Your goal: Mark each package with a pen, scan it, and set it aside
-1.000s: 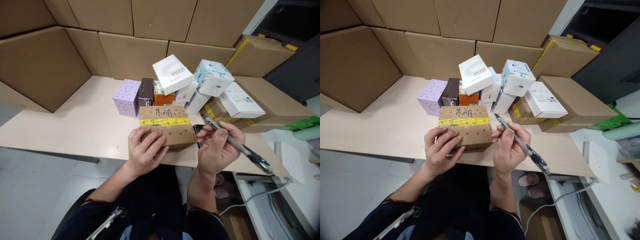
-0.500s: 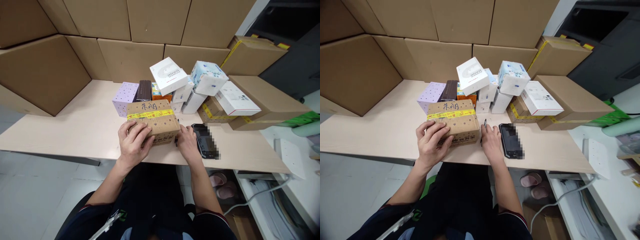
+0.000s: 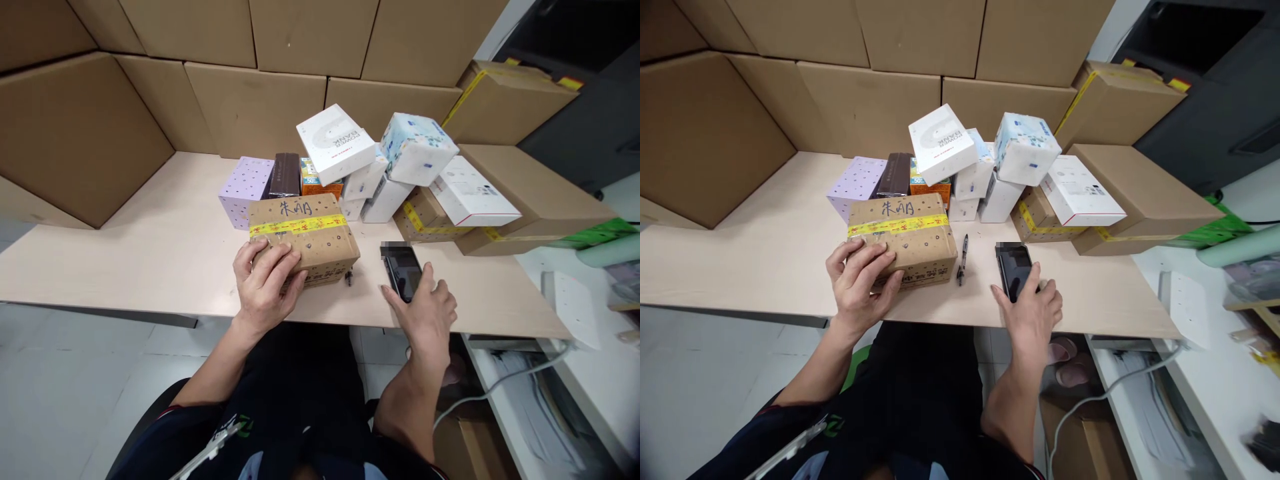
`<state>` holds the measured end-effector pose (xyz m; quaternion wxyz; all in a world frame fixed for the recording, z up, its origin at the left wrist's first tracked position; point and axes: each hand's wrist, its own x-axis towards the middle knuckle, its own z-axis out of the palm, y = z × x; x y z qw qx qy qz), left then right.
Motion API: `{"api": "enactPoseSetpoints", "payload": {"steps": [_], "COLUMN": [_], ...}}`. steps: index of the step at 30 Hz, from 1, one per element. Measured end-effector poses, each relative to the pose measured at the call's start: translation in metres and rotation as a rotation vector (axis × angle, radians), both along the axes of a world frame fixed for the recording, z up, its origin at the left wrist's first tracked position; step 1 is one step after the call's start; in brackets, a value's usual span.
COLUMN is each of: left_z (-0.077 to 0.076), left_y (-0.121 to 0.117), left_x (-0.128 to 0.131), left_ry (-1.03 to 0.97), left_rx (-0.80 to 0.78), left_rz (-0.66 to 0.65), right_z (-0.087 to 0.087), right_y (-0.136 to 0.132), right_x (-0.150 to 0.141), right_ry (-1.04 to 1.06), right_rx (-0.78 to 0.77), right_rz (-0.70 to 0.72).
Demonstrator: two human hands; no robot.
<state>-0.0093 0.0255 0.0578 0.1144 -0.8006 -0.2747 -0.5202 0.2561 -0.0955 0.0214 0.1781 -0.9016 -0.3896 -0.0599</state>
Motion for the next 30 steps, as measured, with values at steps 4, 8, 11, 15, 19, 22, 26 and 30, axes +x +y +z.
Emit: {"api": "enactPoseSetpoints", "payload": {"steps": [4,8,11,15,19,22,26,30], "left_z": [0.002,0.004,0.005,0.004,0.004,0.005,0.007,0.008], "left_y": [-0.001,-0.005,-0.013,-0.024,-0.026,-0.023,-0.019,-0.020], "left_x": [0.001,0.001,0.001,0.003,0.008,0.010,0.010,0.009], "left_ry": [-0.003,-0.007,-0.057,-0.110,-0.103,-0.077,-0.049,-0.038], "left_rx": [-0.027,-0.039,-0.002,0.077,0.093,0.054,0.026,0.009], "left_rz": [0.001,0.005,0.015,-0.016,-0.001,0.034,0.036,0.048], "right_z": [-0.012,-0.024,-0.028,-0.018,0.002,0.013,0.027,0.040], "right_y": [-0.005,0.000,0.001,-0.004,-0.010,-0.011,-0.003,0.015], "right_x": [0.005,0.005,0.004,-0.008,-0.032,-0.051,-0.073,-0.094], "right_ry": [0.051,0.026,0.064,0.091,0.069,0.103,0.132,0.050], "right_rx": [-0.010,0.178,0.281,0.459,0.640,0.721,0.757,0.784], "right_rz": [0.024,0.043,0.048,0.096,0.145,0.242,0.426,0.523]}}
